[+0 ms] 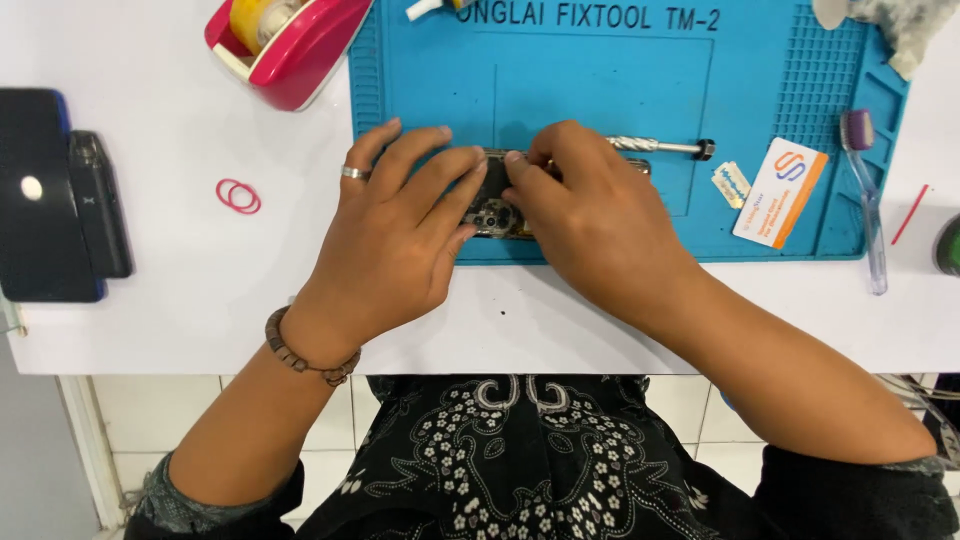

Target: The person disassembles a smartphone on a blue anti-static mat, using a screwdriver to remove screws and a plastic pry tool to separate the back cover. They lift the battery and internal components, then reassemble the device by placing the back cover and securing it with screws.

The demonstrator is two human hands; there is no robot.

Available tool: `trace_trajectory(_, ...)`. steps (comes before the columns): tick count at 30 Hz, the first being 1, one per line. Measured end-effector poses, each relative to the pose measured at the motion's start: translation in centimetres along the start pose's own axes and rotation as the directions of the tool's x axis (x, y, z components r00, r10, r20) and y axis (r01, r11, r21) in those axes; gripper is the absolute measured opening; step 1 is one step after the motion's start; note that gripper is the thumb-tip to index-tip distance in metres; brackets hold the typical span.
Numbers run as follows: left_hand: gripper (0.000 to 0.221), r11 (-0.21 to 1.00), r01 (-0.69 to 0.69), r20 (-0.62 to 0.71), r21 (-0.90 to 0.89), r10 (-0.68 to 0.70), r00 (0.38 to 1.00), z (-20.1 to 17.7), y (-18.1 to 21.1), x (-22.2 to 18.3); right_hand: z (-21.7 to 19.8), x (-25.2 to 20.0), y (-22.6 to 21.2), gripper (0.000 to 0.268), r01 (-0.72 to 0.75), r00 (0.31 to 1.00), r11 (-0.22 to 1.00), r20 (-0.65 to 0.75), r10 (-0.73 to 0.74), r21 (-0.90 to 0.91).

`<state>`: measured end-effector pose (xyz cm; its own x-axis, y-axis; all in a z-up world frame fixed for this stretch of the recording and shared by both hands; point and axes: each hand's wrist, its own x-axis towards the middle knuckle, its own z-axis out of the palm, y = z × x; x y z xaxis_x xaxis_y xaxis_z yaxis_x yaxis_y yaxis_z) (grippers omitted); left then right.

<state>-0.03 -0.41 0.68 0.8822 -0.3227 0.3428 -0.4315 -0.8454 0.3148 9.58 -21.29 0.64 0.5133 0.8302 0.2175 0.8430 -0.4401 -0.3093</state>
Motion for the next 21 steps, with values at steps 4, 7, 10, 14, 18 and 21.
trace_trajectory(4,0.033,0.996,-0.009,-0.027,-0.086,0.006,1.000,-0.1,0.4,0.6,0.2,0.0,0.0,0.018,-0.015,1.000,0.993,-0.001,0.015,0.117)
trace_trajectory(7,0.033,0.996,-0.037,-0.040,-0.079,0.033,0.999,0.6,0.5,0.8,0.9,-1.1,0.3,0.040,-0.041,0.999,0.994,-0.001,0.042,0.103)
trace_trajectory(10,0.039,0.999,-0.022,0.029,0.041,0.021,0.999,0.7,0.5,0.0,0.0,-2.4,-0.1,0.069,-0.004,0.999,0.991,-0.034,0.000,-0.131)
trace_trajectory(14,0.056,0.961,0.076,0.137,0.265,-0.116,0.984,2.2,-1.6,-2.0,-0.5,-3.0,0.0,0.041,0.012,0.980,0.970,-0.192,-0.060,-0.243)
trace_trajectory(18,0.064,0.936,-0.087,0.200,0.340,0.018,0.980,5.0,-8.5,-4.7,0.2,-3.2,0.5,0.048,0.024,0.980,0.953,-0.182,-0.082,-0.301)
trace_trajectory(21,0.086,0.880,-0.210,0.280,0.426,0.092,0.956,6.0,-12.2,-5.1,0.0,-3.4,0.8,0.038,0.034,0.965,0.951,-0.238,-0.111,-0.307)
